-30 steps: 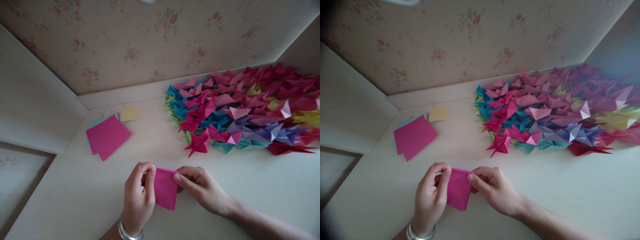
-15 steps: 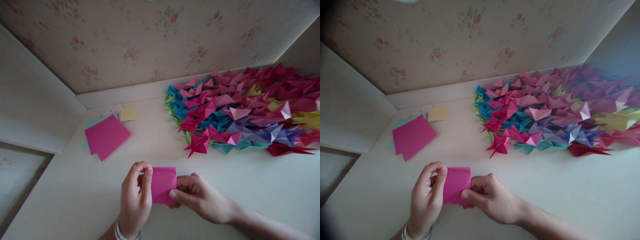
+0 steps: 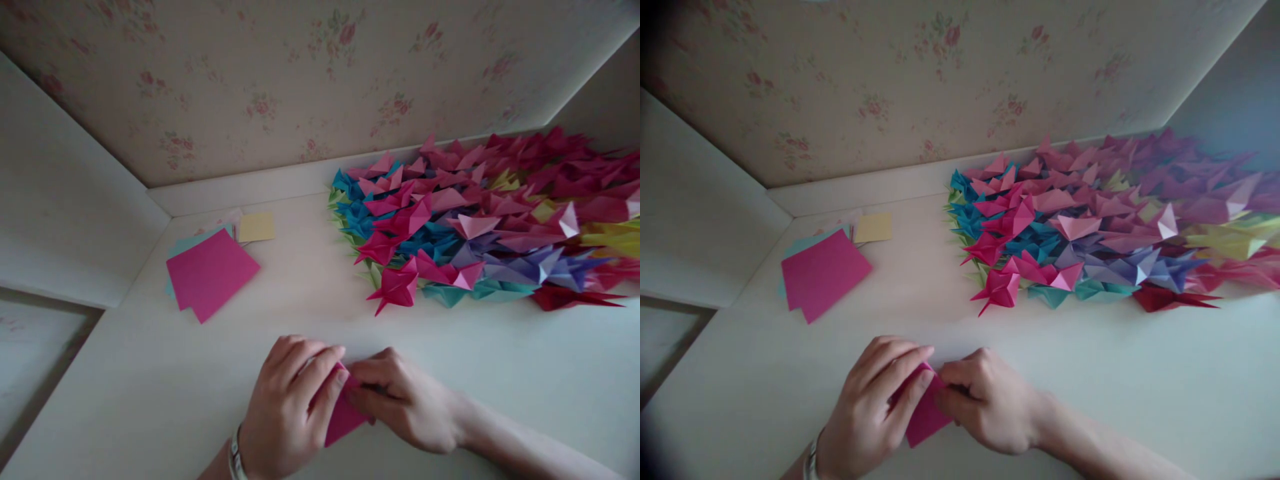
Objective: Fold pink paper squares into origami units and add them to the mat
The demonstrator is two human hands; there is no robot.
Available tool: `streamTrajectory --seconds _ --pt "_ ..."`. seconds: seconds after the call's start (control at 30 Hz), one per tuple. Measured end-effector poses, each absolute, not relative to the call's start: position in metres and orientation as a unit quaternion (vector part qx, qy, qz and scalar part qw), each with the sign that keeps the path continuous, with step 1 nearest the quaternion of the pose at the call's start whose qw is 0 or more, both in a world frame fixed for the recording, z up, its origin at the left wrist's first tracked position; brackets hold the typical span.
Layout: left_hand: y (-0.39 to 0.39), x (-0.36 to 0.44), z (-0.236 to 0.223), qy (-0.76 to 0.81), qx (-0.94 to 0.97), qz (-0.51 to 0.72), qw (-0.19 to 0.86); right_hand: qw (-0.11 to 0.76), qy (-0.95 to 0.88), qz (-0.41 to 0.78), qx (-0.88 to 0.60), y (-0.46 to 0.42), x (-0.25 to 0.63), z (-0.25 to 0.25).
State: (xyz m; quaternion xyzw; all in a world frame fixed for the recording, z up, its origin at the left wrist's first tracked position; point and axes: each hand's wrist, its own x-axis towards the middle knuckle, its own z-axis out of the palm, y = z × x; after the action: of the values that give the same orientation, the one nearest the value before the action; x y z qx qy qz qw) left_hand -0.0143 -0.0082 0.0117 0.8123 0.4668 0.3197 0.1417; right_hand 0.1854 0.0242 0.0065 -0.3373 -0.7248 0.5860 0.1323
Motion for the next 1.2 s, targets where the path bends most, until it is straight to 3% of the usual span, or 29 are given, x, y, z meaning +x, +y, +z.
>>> streamTrajectory --seconds 0.4,0.77,1.0,1.2 --pt "-0.011 -0.017 0.021 0.556 0.685 0.284 0.375 0.178 -0.763 0.53 -0.323 0.022 0.182 0.004" --pt "-0.007 -0.019 0.016 0.629 0.555 0.343 0.422 0.201 -0.692 0.586 -0.37 0.031 0.189 0.01" --pt "-0.005 -0.015 0.015 0.569 0.661 0.267 0.409 0.212 -0.702 0.534 -0.421 0.032 0.19 0.009" --pt "-0.011 -0.009 0.016 0.537 0.703 0.264 0.383 0.199 -0.724 0.543 -0.377 0.028 0.186 0.006"
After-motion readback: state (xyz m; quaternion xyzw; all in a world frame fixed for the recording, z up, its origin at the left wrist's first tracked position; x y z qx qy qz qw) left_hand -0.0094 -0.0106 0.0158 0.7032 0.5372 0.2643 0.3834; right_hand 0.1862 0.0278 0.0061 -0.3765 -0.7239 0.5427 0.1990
